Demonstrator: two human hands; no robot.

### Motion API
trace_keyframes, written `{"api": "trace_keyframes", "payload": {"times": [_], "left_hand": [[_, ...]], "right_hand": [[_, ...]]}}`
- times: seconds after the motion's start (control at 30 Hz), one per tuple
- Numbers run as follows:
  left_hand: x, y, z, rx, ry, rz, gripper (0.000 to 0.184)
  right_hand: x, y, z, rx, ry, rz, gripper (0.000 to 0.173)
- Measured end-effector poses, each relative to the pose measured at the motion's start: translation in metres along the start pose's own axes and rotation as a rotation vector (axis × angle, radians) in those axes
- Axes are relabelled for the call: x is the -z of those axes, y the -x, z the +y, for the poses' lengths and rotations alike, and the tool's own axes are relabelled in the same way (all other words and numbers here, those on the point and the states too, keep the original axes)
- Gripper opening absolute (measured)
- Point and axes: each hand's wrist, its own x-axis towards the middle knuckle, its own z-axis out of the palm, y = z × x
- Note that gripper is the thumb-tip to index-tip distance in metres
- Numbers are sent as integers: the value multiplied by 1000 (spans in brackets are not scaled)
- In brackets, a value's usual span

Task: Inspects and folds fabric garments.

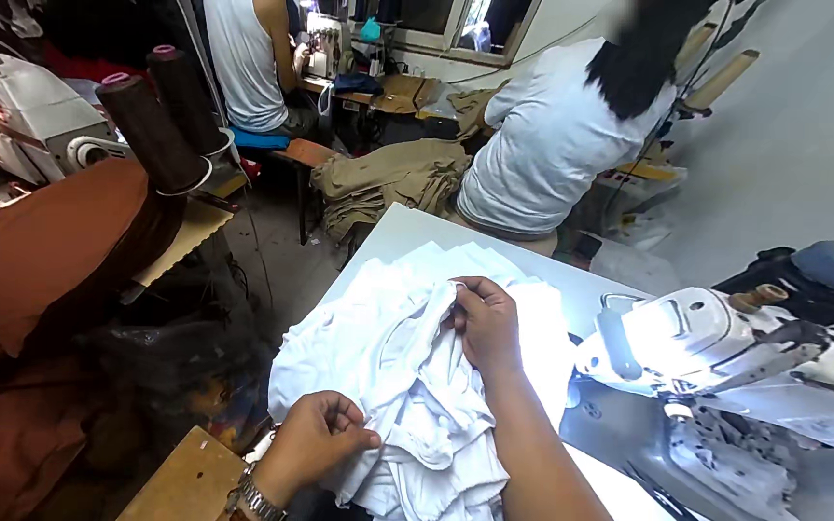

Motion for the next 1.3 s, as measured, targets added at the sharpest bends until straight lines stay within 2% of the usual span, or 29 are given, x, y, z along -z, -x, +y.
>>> {"api": "trace_keyframes", "payload": {"times": [0.1,0.27,0.33,0.47,0.63,0.73,0.83,0.93,1.0,1.07,1.17,1.3], "left_hand": [[21,1,-4,-20,-81,40,20],[47,-4,-7,-207,-106,341,4],[44,-10,-2,-198,-57,409,4],[31,-19,4,-144,0,359,11],[33,-17,0,-280,73,275,13],[43,-15,-5,-344,10,225,9],[48,-12,-8,-478,-105,148,13],[47,-11,-4,-704,-94,-1,15],[43,-20,2,-889,-52,-97,17],[33,-35,4,-990,-19,-112,18],[12,-58,4,-962,17,39,16],[-1,-81,3,-890,110,102,13]], "right_hand": [[0,0,1,2,-12,11,13],[1,0,2,39,-51,-23,13],[1,2,1,53,-38,-41,13],[2,4,0,97,24,-79,14],[4,9,-3,80,36,-96,16],[7,9,-5,75,-71,-112,18],[13,7,-6,116,-166,-152,23],[20,5,-11,132,-321,-309,24],[21,3,-13,146,-341,-533,16],[13,0,-12,142,-253,-752,13],[-8,2,-16,80,-99,-910,14],[-16,5,-17,24,-31,-891,15]]}}
